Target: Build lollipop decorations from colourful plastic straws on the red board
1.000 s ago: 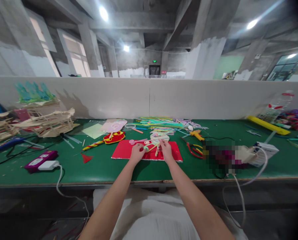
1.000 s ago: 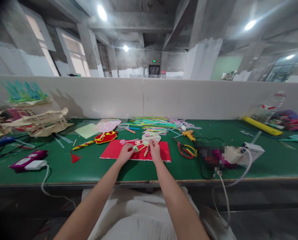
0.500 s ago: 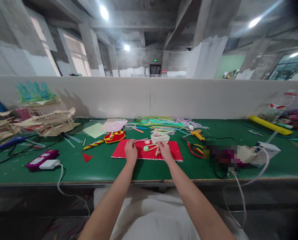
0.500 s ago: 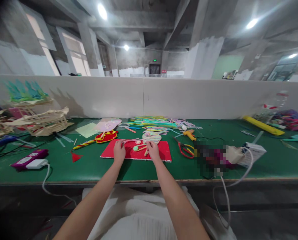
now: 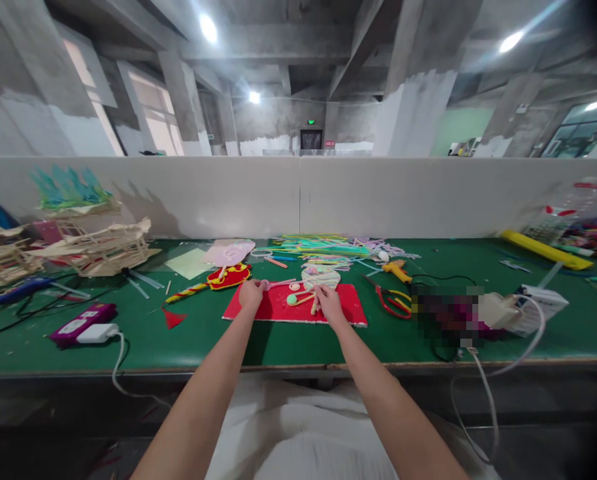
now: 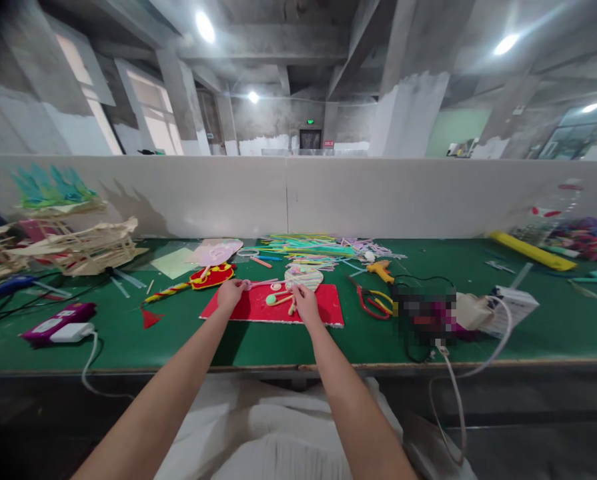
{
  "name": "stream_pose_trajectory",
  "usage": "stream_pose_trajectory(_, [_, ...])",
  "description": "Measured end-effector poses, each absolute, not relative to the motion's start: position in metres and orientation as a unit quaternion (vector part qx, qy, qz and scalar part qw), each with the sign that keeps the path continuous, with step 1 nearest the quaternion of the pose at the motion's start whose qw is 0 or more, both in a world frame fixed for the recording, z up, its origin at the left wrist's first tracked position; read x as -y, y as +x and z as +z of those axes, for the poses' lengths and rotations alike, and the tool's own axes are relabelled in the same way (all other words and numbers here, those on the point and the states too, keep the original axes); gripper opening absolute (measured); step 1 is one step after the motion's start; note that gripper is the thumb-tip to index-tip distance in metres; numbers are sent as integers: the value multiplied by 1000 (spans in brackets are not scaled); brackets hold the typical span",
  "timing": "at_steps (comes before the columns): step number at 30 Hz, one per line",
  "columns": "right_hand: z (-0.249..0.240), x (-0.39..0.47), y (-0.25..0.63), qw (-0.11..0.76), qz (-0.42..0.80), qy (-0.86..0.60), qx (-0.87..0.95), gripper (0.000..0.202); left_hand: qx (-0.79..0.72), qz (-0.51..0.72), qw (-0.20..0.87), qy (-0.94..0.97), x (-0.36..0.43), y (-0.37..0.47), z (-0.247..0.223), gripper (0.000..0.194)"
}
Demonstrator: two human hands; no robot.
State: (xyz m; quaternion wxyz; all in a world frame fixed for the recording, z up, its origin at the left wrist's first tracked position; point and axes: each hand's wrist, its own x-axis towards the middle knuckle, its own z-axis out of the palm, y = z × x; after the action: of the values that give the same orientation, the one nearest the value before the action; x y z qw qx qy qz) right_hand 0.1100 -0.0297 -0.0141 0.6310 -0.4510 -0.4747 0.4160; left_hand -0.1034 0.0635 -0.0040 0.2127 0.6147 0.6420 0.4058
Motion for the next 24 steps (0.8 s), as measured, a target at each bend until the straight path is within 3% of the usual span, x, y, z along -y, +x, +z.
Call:
stream_pose_trajectory(3, [-14, 30, 110, 629, 419, -450, 476, 36, -656, 368, 183, 634, -61, -102, -4, 20])
stream_pose_trajectory(6, [-15, 29, 109, 627, 418, -453, 476, 36, -629, 418, 191, 627, -57, -102, -5, 20])
stream_pose_trajectory(11, [-14, 29, 109, 630, 413, -452, 477, 37, -565, 584, 256, 523, -43, -83, -3, 30])
stream_pose_trajectory(15, [-12, 31, 109, 626, 414, -450, 484, 36, -496, 635, 356, 473, -24, -52, -6, 35])
stream_pose_trajectory(24, [-9, 30, 109, 600, 388, -475, 513, 32, -386, 507, 499, 588, 4, -24, -4, 34])
